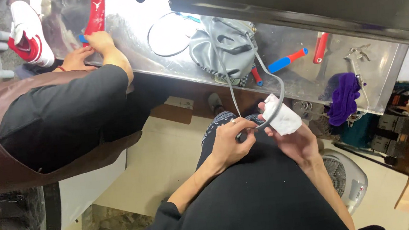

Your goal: Cleaning the strap of a leather handbag using a wipe and cleaning solution.

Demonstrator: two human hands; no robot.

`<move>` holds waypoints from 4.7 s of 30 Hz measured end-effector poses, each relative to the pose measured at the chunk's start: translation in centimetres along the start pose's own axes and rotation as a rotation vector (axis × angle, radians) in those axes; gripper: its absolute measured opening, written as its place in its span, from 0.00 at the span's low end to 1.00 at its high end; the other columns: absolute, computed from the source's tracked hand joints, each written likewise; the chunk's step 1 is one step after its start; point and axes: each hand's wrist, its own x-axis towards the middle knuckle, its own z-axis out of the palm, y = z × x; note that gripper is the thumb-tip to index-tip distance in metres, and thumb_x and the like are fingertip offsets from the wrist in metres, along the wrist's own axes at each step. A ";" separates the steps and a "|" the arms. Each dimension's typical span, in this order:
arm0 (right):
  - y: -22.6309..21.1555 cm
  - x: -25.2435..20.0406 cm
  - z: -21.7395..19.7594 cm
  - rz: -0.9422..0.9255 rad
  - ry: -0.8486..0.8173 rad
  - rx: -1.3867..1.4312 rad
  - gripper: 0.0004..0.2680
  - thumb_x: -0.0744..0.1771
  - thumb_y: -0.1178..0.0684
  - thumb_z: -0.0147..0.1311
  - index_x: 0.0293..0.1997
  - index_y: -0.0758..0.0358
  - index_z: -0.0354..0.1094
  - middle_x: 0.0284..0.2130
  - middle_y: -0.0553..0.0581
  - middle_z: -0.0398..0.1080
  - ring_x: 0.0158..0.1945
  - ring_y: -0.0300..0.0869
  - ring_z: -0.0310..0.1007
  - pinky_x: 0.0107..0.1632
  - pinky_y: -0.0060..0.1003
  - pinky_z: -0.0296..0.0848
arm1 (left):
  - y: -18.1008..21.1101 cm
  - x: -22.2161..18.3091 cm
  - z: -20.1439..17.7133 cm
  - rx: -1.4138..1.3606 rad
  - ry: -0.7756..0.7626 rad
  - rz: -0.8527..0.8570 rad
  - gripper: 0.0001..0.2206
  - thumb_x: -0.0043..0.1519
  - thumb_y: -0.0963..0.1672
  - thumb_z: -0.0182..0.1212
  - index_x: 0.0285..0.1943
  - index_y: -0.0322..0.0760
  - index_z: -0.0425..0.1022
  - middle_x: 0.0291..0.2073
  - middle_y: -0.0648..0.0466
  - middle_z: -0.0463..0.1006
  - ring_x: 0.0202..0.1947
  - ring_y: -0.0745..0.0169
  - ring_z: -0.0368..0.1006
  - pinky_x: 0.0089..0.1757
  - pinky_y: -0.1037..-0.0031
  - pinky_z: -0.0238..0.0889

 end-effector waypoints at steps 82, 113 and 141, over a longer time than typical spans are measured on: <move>-2.2 -0.1 -12.4 -0.367 0.187 -0.353 0.30 0.69 0.28 0.43 0.65 0.70 0.65 0.50 0.69 0.75 0.44 0.47 0.76 0.50 0.39 0.75 | -8.6 3.3 12.9 -0.959 0.108 -0.472 0.14 0.66 0.39 0.63 0.59 0.24 0.75 0.46 0.46 0.82 0.45 0.60 0.80 0.46 0.71 0.76; 1.0 10.3 -13.3 0.114 0.172 -0.400 0.11 0.73 0.46 0.43 0.51 0.64 0.66 0.33 0.52 0.69 0.30 0.37 0.68 0.33 0.34 0.69 | -16.7 14.5 9.7 -0.524 -0.148 -0.448 0.15 0.70 0.48 0.56 0.48 0.33 0.84 0.35 0.58 0.83 0.31 0.72 0.71 0.37 0.77 0.65; -0.8 2.0 -16.3 0.141 -0.010 -0.787 0.12 0.73 0.46 0.44 0.48 0.65 0.69 0.31 0.51 0.72 0.34 0.34 0.73 0.40 0.30 0.71 | -14.6 20.0 4.1 -0.579 0.149 -0.318 0.15 0.68 0.47 0.57 0.45 0.30 0.83 0.30 0.57 0.81 0.27 0.74 0.71 0.29 0.77 0.72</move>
